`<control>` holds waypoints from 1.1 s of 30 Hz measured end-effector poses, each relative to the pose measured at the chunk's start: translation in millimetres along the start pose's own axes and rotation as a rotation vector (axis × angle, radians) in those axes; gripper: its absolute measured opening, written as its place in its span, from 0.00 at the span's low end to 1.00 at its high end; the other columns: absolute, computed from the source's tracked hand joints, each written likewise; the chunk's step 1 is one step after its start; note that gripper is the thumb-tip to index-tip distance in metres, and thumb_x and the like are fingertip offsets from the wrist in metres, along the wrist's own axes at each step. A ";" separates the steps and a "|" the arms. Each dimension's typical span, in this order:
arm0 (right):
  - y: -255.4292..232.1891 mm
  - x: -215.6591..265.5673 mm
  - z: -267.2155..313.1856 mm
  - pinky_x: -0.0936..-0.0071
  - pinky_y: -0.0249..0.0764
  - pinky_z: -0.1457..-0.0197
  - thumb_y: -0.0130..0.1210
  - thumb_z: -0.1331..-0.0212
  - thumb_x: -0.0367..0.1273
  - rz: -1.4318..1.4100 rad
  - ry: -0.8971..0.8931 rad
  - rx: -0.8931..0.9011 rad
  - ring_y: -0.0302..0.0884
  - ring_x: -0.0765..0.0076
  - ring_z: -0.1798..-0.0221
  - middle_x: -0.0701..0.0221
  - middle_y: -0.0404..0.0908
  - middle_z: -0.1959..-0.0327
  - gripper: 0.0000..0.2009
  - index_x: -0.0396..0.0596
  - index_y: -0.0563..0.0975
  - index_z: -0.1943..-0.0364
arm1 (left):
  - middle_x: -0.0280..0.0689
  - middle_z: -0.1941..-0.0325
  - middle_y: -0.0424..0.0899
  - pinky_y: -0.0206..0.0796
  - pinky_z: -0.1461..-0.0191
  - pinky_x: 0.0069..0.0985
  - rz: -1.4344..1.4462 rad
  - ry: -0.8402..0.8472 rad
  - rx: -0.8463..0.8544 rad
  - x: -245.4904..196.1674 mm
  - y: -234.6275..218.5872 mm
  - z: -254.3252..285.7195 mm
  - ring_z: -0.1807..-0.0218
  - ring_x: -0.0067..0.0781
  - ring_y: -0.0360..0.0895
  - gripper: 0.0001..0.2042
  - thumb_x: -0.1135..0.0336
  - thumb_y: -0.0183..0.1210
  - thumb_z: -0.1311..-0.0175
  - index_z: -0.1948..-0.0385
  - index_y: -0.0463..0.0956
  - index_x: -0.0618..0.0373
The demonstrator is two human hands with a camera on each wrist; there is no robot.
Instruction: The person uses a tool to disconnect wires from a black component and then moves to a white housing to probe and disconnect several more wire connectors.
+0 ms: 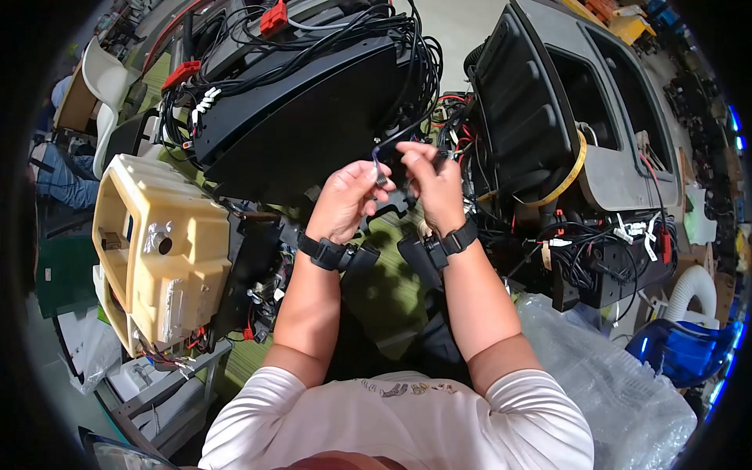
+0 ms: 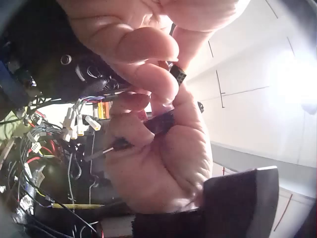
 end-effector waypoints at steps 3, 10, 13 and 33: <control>-6.0 9.5 -2.5 0.86 0.62 0.73 0.41 0.41 0.37 -0.279 -0.211 -0.105 0.66 0.82 0.74 0.70 0.72 0.73 0.16 0.37 0.74 0.63 | 0.36 0.70 0.77 0.63 0.78 0.09 0.167 0.084 -0.073 -0.9 -8.7 -2.9 0.73 0.16 0.73 0.10 0.64 0.50 0.39 0.64 0.70 0.61; -12.0 5.8 7.4 0.87 0.63 0.69 0.36 0.37 0.44 -0.134 -0.323 -0.097 0.65 0.83 0.78 0.74 0.71 0.75 0.19 0.41 0.72 0.68 | 0.36 0.69 0.77 0.64 0.74 0.12 0.268 0.083 -0.053 1.9 -12.2 -5.3 0.71 0.19 0.73 0.09 0.65 0.49 0.39 0.62 0.71 0.58; 0.1 15.0 10.6 0.86 0.64 0.69 0.47 0.41 0.36 0.048 -0.403 -0.078 0.66 0.83 0.76 0.75 0.71 0.74 0.10 0.42 0.72 0.69 | 0.35 0.69 0.77 0.64 0.73 0.12 0.253 0.088 -0.069 4.0 -15.3 -6.4 0.71 0.19 0.72 0.09 0.64 0.49 0.39 0.62 0.71 0.58; 17.9 6.9 21.0 0.76 0.71 0.58 0.53 0.46 0.31 0.130 -0.544 0.016 0.72 0.72 0.66 0.67 0.73 0.69 0.08 0.40 0.72 0.67 | 0.31 0.74 0.73 0.63 0.75 0.09 0.208 0.113 -0.119 0.5 -13.0 -2.9 0.75 0.14 0.68 0.11 0.62 0.51 0.40 0.63 0.72 0.60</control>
Point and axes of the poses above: each hand's wrist, its own z-axis away from the middle knuckle, its own y-axis out of the palm, x = y × z, the point moved 4 cm from there along -z, towards the middle knuckle
